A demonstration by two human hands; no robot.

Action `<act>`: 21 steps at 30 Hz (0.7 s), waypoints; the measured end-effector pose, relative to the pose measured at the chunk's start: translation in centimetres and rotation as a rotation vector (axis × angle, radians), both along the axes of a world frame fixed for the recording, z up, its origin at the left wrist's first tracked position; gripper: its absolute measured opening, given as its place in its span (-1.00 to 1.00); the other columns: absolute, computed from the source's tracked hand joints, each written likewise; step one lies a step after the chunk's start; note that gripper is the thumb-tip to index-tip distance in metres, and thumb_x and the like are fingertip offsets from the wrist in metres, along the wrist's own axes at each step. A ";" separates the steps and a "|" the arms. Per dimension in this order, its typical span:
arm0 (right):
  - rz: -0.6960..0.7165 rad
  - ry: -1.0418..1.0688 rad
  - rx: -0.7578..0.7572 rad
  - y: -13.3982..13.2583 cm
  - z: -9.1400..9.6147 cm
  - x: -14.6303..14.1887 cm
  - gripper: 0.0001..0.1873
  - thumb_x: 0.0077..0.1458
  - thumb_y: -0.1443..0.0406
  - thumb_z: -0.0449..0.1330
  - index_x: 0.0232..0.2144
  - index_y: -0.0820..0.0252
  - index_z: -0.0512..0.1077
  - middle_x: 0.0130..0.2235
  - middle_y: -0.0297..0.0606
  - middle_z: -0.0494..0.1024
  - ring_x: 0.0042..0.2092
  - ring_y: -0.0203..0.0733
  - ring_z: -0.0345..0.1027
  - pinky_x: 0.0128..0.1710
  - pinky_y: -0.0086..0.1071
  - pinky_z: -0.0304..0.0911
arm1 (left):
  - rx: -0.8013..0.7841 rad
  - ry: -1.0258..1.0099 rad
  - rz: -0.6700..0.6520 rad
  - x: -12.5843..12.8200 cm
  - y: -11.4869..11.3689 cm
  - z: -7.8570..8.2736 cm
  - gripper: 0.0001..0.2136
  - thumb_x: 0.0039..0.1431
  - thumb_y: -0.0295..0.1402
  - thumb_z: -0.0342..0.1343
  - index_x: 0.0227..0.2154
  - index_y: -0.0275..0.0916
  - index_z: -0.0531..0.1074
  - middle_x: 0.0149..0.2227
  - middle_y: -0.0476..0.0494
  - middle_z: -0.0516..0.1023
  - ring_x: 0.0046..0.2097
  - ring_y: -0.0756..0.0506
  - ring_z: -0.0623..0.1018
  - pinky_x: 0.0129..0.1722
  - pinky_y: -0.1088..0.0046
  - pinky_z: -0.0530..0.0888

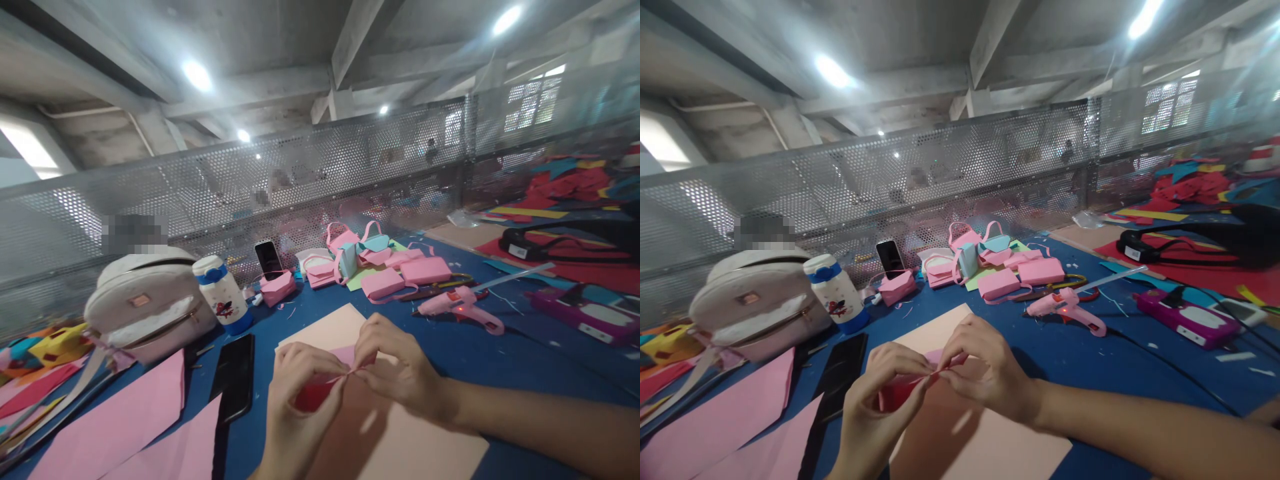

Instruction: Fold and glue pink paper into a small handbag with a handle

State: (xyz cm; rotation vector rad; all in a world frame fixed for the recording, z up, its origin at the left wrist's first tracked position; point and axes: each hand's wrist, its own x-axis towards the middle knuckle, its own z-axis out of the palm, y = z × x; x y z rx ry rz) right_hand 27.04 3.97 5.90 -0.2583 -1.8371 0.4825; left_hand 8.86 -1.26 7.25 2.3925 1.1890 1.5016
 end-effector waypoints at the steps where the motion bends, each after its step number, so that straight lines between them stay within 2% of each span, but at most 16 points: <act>1: 0.002 0.003 -0.003 0.0 0.0 0.0 -0.92 0.18 0.34 0.22 -0.39 0.19 0.44 -0.44 -0.31 0.48 -0.33 -0.22 0.27 -0.27 -0.31 0.20 | 0.000 0.002 0.000 0.0 0.0 0.0 -0.87 0.13 -0.54 0.21 -0.36 -0.14 0.47 -0.38 0.03 0.59 -0.31 -0.09 0.53 -0.22 0.29 0.29; 21: 0.025 0.018 -0.043 0.2 -0.3 0.1 -0.94 0.12 0.40 0.25 -0.39 0.19 0.45 -0.44 -0.31 0.47 -0.32 -0.22 0.27 -0.27 -0.32 0.20 | 0.003 -0.014 -0.013 -0.1 0.1 0.1 -0.85 0.13 -0.56 0.20 -0.36 -0.14 0.46 -0.38 0.04 0.57 -0.31 -0.09 0.52 -0.21 0.30 0.27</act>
